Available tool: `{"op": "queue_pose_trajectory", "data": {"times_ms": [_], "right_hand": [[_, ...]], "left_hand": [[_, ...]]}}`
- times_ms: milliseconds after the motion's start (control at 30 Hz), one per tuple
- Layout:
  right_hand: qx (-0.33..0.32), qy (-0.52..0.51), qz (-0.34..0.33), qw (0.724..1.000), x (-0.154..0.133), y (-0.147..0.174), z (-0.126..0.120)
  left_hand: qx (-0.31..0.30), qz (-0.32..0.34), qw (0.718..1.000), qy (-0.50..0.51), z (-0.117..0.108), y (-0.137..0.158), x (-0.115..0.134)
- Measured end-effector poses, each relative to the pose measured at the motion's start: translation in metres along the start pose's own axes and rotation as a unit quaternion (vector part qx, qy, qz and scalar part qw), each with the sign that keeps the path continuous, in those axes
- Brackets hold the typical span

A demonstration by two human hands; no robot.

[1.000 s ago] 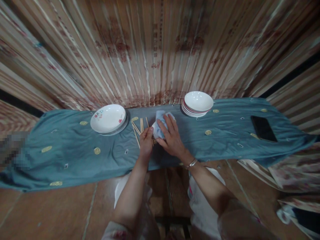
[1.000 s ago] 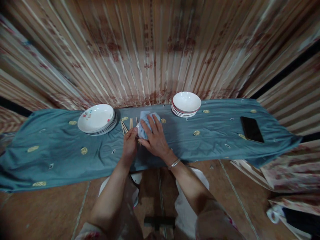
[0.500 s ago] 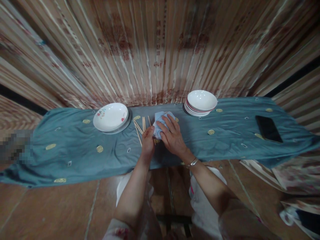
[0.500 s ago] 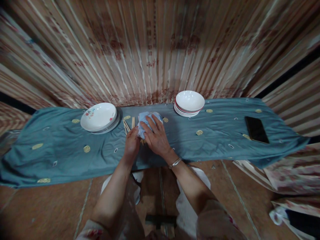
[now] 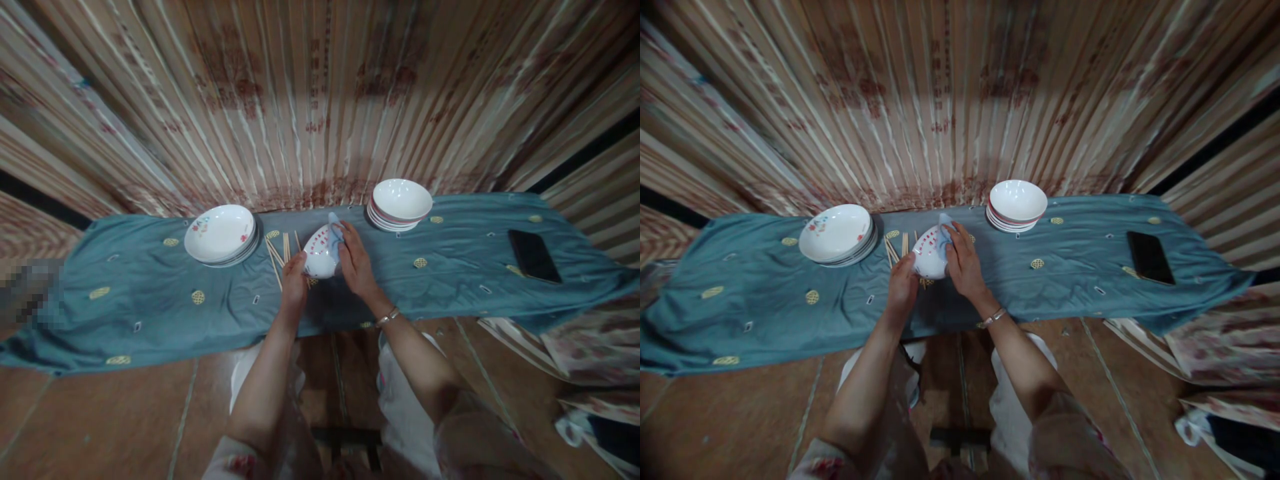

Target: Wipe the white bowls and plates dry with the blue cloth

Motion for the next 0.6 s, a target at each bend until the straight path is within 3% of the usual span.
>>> {"op": "queue_pose_trajectory", "data": {"times_ms": [167, 367, 600], "right_hand": [[0.022, -0.024, 0.033, 0.999, 0.015, -0.001, 0.002], [0.017, -0.048, 0.092, 0.994, 0.041, 0.000, 0.010], [0.017, -0.068, 0.136, 0.988, 0.059, 0.001, 0.016]], "left_hand": [[0.033, 0.005, 0.999, -0.038, -0.003, 0.003, 0.009], [-0.009, -0.017, 0.999, -0.037, 0.003, 0.004, 0.014], [0.019, -0.030, 0.999, 0.003, -0.003, 0.004, 0.008]]}}
Point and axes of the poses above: each hand's wrist, its own y-axis away from the middle knuckle, its own z-axis out of the palm, x = y × z, the point moved 8 cm from there along -y, towards the middle knuckle, and after that the axes turned 11 degrees about y, right-handed, at the moved point
